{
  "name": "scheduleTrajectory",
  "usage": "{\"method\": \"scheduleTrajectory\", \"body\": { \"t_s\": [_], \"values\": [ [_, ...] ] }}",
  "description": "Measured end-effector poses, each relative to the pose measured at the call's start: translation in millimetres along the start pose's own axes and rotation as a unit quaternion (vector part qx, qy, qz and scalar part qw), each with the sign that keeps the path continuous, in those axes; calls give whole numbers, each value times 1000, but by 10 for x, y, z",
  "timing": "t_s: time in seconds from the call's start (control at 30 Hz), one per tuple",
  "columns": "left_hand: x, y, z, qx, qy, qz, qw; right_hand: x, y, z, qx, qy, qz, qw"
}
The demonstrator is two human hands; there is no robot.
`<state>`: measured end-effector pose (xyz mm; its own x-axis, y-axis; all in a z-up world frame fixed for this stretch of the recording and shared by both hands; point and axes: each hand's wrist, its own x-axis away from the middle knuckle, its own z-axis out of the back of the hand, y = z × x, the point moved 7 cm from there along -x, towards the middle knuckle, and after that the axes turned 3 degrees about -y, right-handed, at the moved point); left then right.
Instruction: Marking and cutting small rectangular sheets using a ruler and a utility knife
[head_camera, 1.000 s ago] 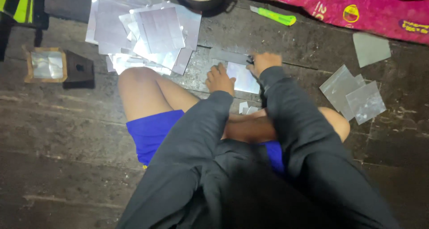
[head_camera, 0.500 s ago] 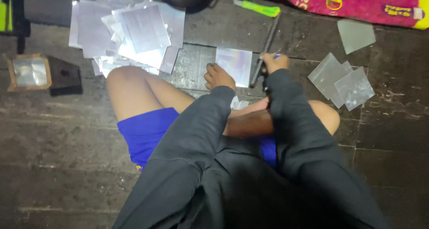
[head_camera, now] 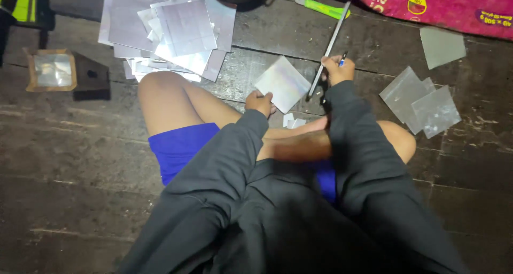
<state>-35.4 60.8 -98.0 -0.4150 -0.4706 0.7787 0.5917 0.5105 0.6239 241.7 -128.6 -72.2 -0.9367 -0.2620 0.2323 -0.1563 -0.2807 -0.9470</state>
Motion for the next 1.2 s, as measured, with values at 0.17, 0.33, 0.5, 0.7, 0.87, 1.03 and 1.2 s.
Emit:
{"method": "scheduleTrajectory", "body": {
  "t_s": [0.17,0.33,0.5,0.7,0.87,1.03,1.2],
  "values": [
    [72,-74,-299,80,-18,35,996,94,-157,-16,18,-11,29,999],
    [513,259,-439,-91,-12,65,994,280,-429,-290,158,-48,84,983],
    [-594,-448,-462,-127,30,45,990,831,-1178,-979,553,-224,177,783],
    [850,431,-276,-241,-76,41,967,471,-662,-1362,601,-262,184,732],
    [383,798,-70,-460,-1,-214,862,402,-780,-1322,627,-216,148,734],
    [563,1516,158,-655,-5,-278,703,435,-892,-1235,618,-179,122,756],
    [309,1352,137,-683,-27,-268,679,415,-744,-730,528,-74,49,845]
  ]
}}
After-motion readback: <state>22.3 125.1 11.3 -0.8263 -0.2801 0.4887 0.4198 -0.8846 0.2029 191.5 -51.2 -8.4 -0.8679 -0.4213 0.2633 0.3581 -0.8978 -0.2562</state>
